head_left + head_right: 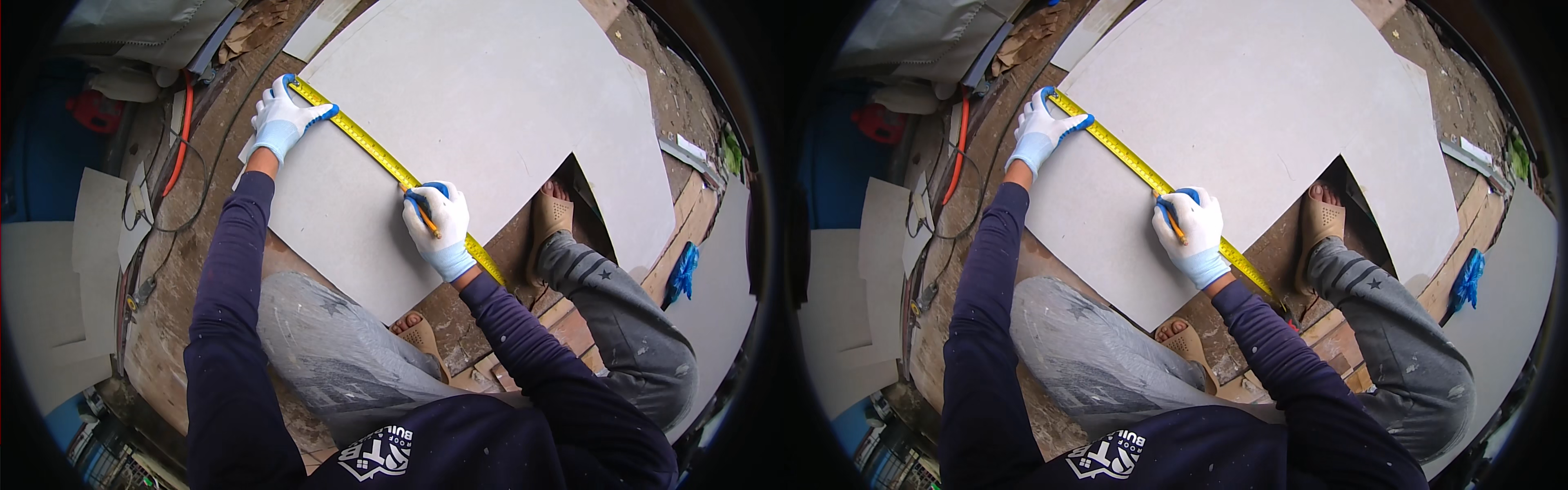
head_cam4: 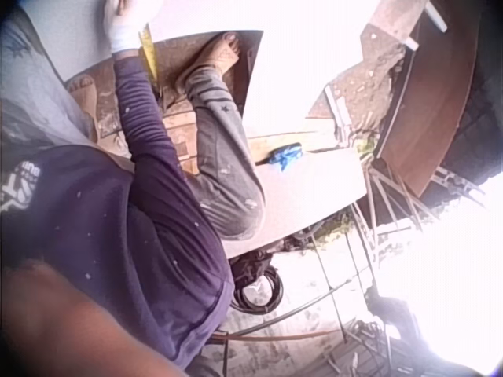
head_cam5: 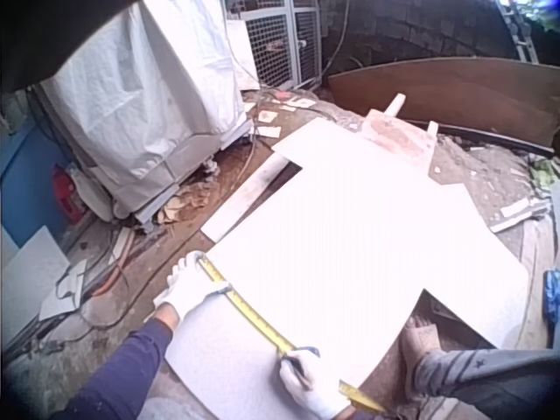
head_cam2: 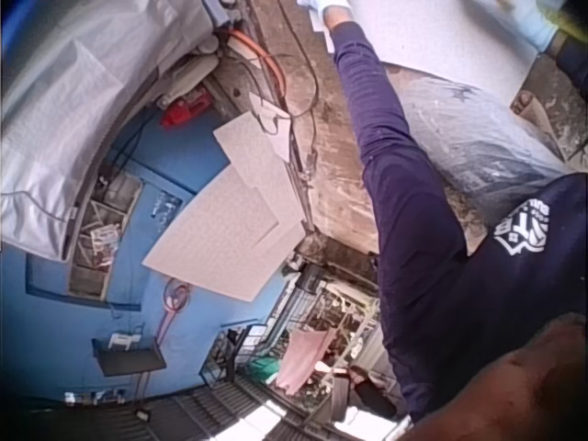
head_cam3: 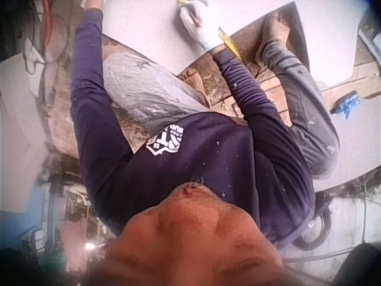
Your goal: The person measures overhead framing and drywall panels with a tape measure, marks measurements on the board using a pencil, and draws lines across the surface along a metal straightedge.
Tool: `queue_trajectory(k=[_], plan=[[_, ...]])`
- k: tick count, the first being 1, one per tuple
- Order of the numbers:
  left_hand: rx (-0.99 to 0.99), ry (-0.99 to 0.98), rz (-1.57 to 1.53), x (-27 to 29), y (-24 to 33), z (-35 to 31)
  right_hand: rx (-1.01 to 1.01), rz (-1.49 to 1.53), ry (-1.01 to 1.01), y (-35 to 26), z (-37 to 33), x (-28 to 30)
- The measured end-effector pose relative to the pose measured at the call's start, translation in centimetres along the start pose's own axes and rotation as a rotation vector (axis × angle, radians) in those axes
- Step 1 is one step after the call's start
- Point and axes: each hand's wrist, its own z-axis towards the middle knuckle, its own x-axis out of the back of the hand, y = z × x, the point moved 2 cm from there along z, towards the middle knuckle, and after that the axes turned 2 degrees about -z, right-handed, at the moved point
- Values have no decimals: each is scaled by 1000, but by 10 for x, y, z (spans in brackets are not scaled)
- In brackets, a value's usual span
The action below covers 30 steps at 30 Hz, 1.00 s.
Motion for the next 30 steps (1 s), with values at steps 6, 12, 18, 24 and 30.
queue_trajectory(k=[6,12,18,24,30], plan=[[27,-11,17,-1,2,-1,21,-4,6,-1,1,2],[19,-15,6,0,-1,-1,66,-8,-14,-4,5,7],[16,-15,6,0,0,0,84,-9,-6,2,3,4],[10,-10,22,-1,0,0,71,-10,-14,1,3,3],[5,-8,0,0,0,-1,94,-17,-23,2,5,4]])
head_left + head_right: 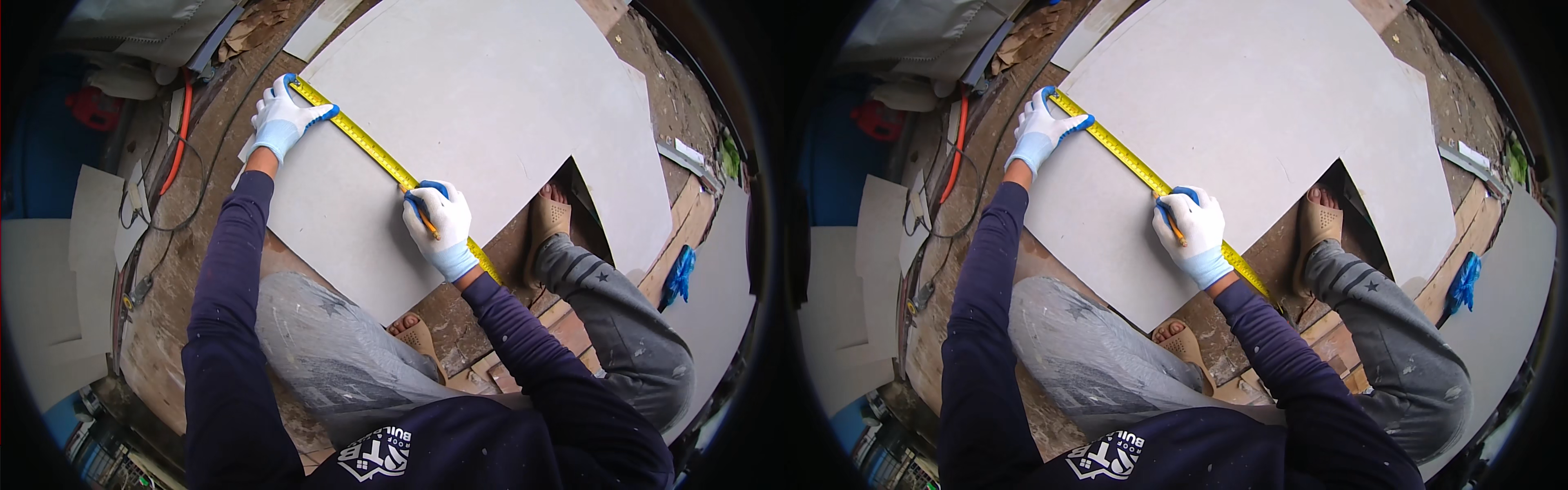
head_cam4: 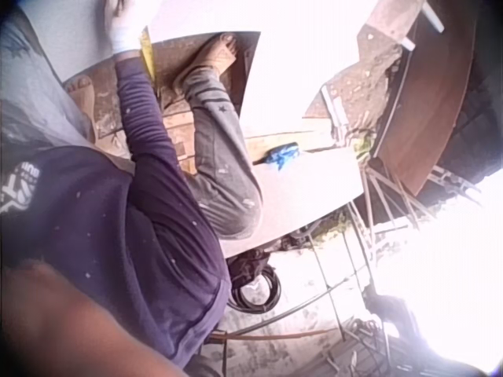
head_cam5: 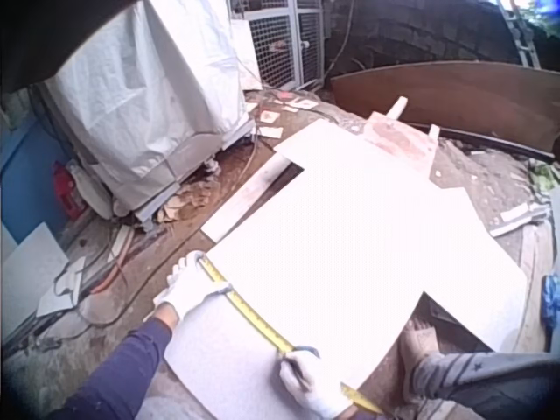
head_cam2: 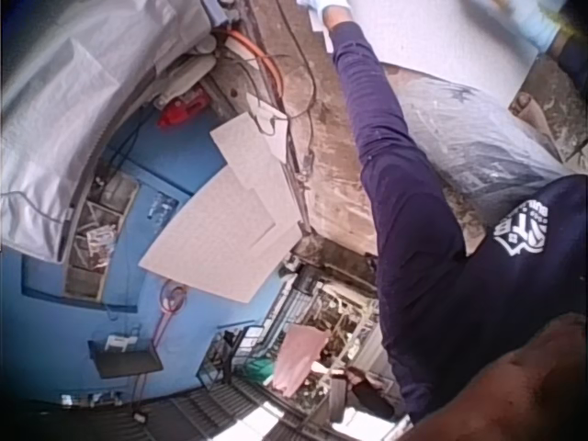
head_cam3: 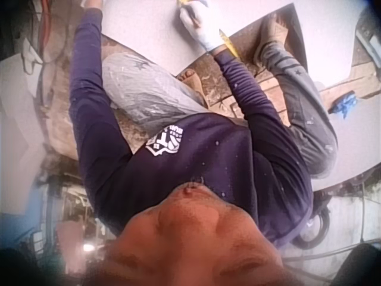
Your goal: The person measures overhead framing and drywall panels with a tape measure, marks measurements on the board using a pencil, and draws lines across the surface along a metal straightedge.
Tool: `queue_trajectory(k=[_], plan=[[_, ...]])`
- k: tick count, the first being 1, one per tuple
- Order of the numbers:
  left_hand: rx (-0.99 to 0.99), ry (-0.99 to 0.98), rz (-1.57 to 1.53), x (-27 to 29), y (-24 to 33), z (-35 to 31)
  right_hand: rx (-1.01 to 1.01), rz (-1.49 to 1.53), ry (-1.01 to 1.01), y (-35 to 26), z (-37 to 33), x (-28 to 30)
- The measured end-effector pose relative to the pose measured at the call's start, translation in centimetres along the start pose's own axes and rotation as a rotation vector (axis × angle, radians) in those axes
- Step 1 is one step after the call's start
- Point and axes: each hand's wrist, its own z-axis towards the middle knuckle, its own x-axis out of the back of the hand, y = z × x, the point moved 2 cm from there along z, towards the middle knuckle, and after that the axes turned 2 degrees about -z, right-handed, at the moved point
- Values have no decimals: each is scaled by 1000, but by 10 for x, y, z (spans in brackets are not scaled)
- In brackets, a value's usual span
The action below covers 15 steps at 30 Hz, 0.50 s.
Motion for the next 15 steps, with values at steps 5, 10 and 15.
queue_trajectory(k=[5,10,15], plan=[[2,4,2,0,-1,0,33,-27,-2,-3,-1,-1],[2,9,1,-1,-3,1,58,-3,-11,-2,1,0],[0,5,-4,-2,-1,0,117,-47,-37,-6,4,7]])
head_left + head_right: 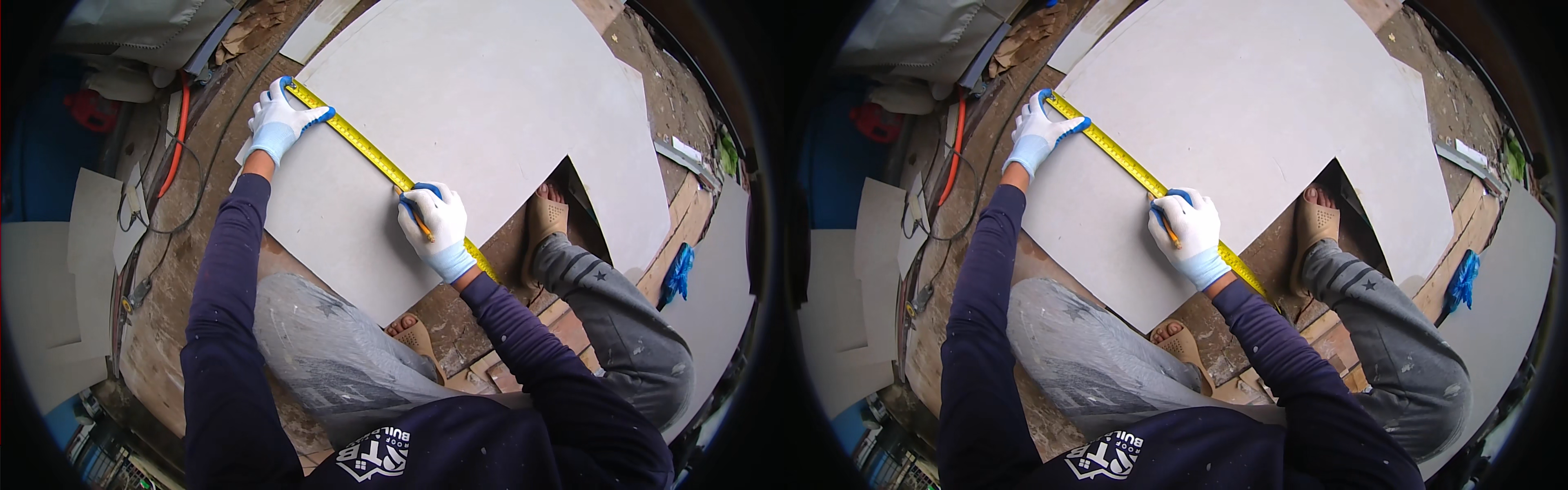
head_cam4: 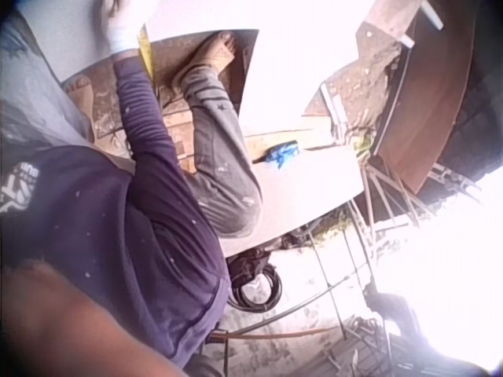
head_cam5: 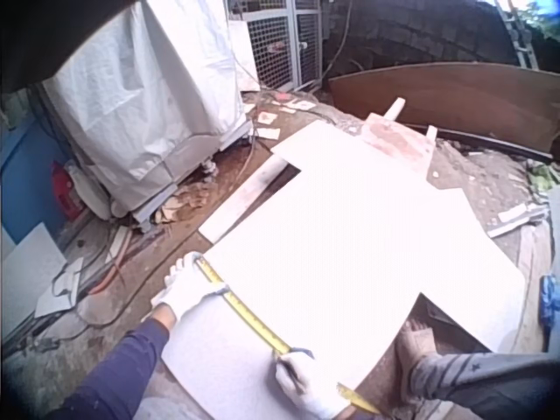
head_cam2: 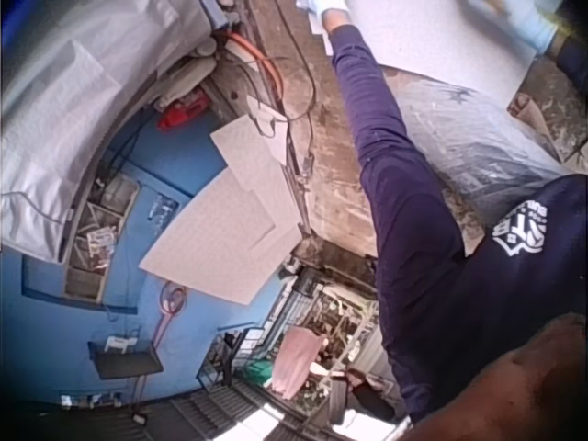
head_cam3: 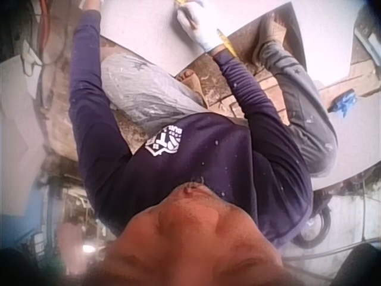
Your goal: The person measures overhead framing and drywall panels with a tape measure, marks measurements on the board using a pencil, and draws lines across the surface along a metal straightedge.
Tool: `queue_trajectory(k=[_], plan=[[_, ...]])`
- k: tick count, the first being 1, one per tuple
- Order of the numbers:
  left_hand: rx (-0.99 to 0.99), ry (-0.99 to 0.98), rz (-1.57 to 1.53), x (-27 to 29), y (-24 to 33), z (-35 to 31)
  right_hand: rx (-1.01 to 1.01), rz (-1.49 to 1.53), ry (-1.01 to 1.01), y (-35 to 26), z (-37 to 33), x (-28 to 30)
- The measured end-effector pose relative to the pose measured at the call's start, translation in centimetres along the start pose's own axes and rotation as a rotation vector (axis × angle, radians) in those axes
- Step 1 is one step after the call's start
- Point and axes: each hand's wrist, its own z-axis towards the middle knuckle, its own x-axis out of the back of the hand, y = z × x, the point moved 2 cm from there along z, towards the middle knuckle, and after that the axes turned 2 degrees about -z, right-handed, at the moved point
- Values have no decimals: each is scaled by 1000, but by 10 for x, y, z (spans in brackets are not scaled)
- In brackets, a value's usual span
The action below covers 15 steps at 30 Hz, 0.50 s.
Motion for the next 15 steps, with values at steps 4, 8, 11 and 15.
queue_trajectory(k=[4,8,11,15], plan=[[-2,7,6,2,0,1,-40,146,-34,2,-2,12],[6,1,-14,2,3,0,-106,146,-194,25,-34,48],[29,-15,12,4,-1,-5,-238,38,-254,50,-80,90],[26,6,25,5,-2,-3,-417,-108,-377,72,-153,143]])
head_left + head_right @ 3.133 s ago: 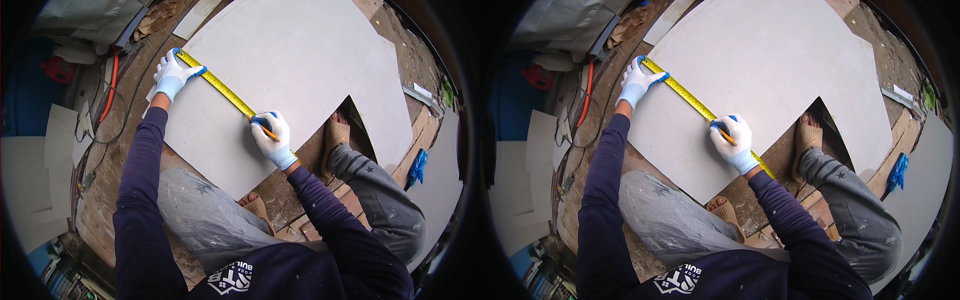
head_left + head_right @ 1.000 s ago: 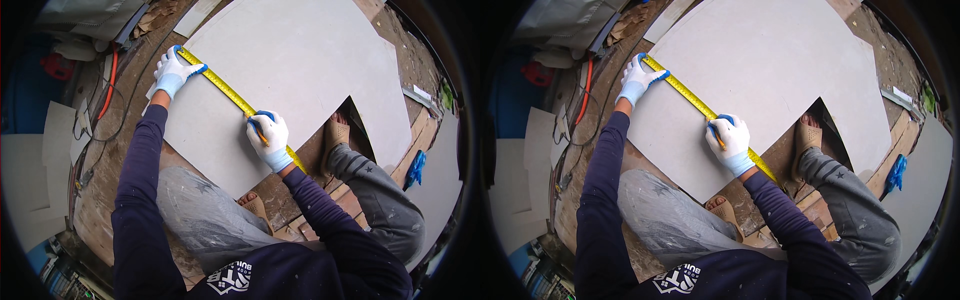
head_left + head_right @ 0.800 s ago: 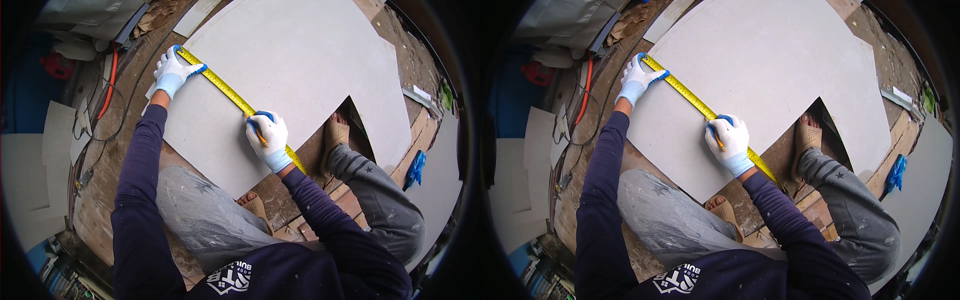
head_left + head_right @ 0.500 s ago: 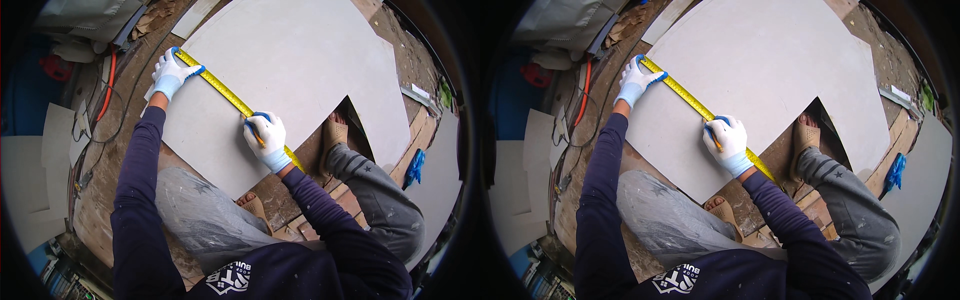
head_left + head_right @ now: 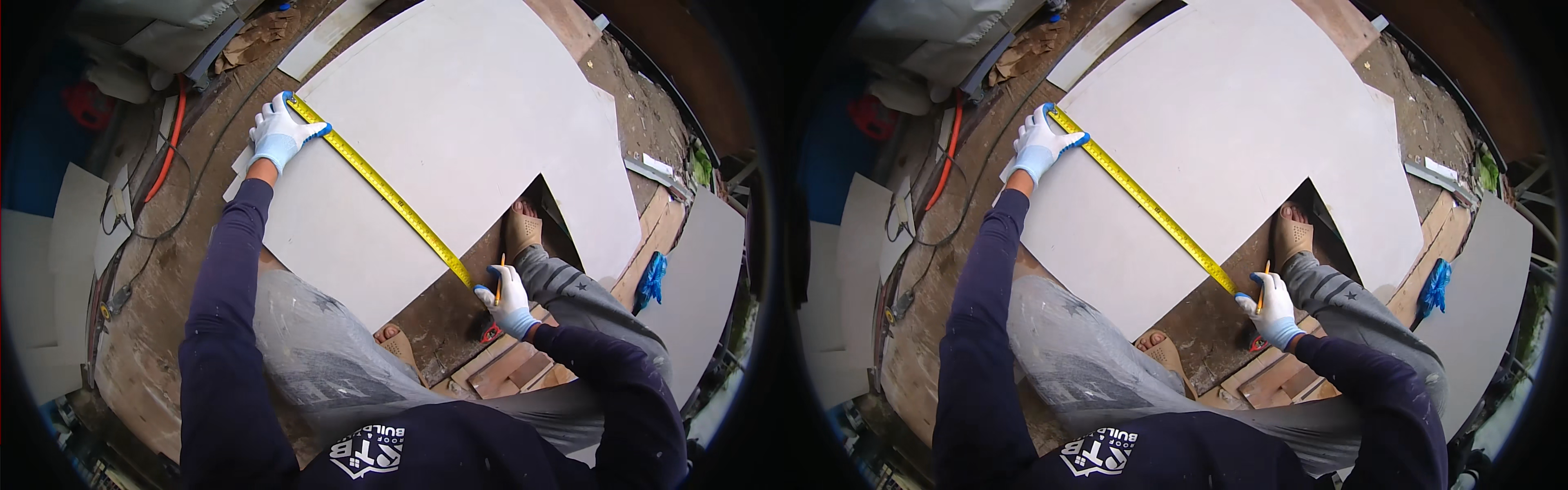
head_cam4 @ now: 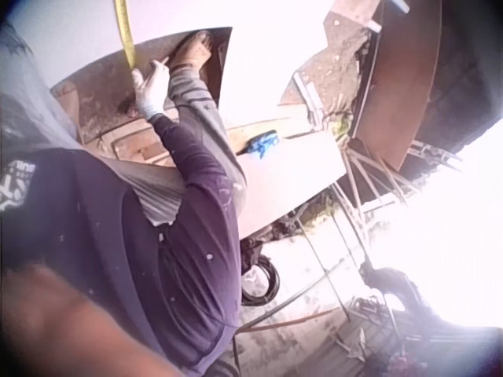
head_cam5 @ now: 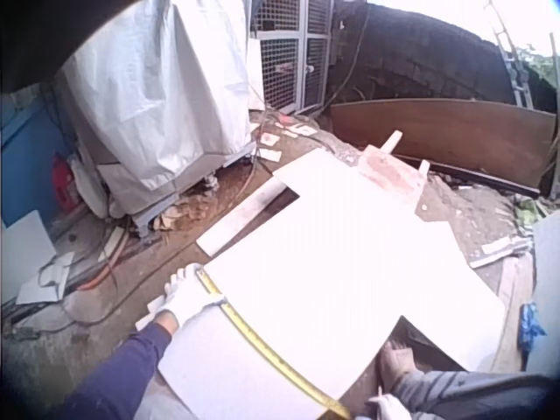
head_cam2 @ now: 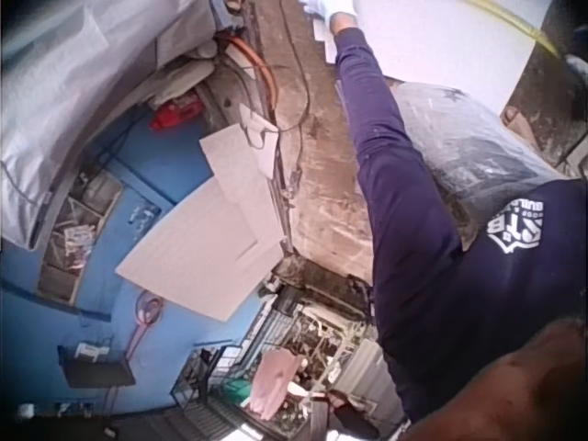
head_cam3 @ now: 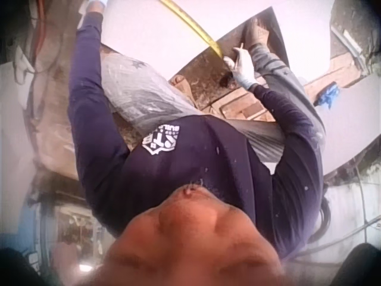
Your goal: The person measures overhead framing and drywall panels with a tape measure, marks measurements on the board using a pencil, and draws lines across the surface along a metal straightedge.
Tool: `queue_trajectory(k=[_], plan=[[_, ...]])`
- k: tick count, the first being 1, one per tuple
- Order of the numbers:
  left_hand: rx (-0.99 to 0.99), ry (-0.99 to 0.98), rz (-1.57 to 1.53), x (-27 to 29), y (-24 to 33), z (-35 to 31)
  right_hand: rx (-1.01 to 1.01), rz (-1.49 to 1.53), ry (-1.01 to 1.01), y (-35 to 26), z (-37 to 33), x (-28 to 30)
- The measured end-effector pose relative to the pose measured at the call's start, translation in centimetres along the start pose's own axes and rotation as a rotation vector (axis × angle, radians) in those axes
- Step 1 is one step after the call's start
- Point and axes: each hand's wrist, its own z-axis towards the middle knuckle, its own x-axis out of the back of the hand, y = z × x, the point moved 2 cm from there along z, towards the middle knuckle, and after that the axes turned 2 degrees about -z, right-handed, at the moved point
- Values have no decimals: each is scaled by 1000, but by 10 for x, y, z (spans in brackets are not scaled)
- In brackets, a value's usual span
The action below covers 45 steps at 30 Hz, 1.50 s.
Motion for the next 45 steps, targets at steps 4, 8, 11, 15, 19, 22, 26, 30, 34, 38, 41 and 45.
queue_trajectory(k=[4,8,11,15,19,22,26,30,34,38,41,45], plan=[[-18,12,-32,5,8,-7,-113,-193,-239,31,-35,-6],[-98,135,-77,1,-1,-5,-150,-211,-251,48,-46,-26],[-158,266,-136,-1,-12,1,-137,-222,-280,52,-45,-32],[-188,305,-376,-3,-25,21,-98,-153,-338,55,-44,-36],[-185,253,-1318,1,1,12,37,-95,-485,39,-54,-17],[-201,134,-1512,21,31,-7,38,5,-448,13,-50,5],[-159,-133,-1505,36,72,-47,48,100,-395,-21,-40,34],[-225,-944,-1040,-1,100,-99,-149,375,-299,-50,-29,58],[-817,-1183,-519,2,155,-205,-181,690,-188,-78,4,82],[-733,-1174,-874,-39,158,-252,-357,982,-256,-107,60,89],[-635,-1237,-937,-32,179,-257,-261,883,-122,-106,83,104],[-364,-1157,-1320,-62,183,-265,-254,927,-148,-119,105,119]])
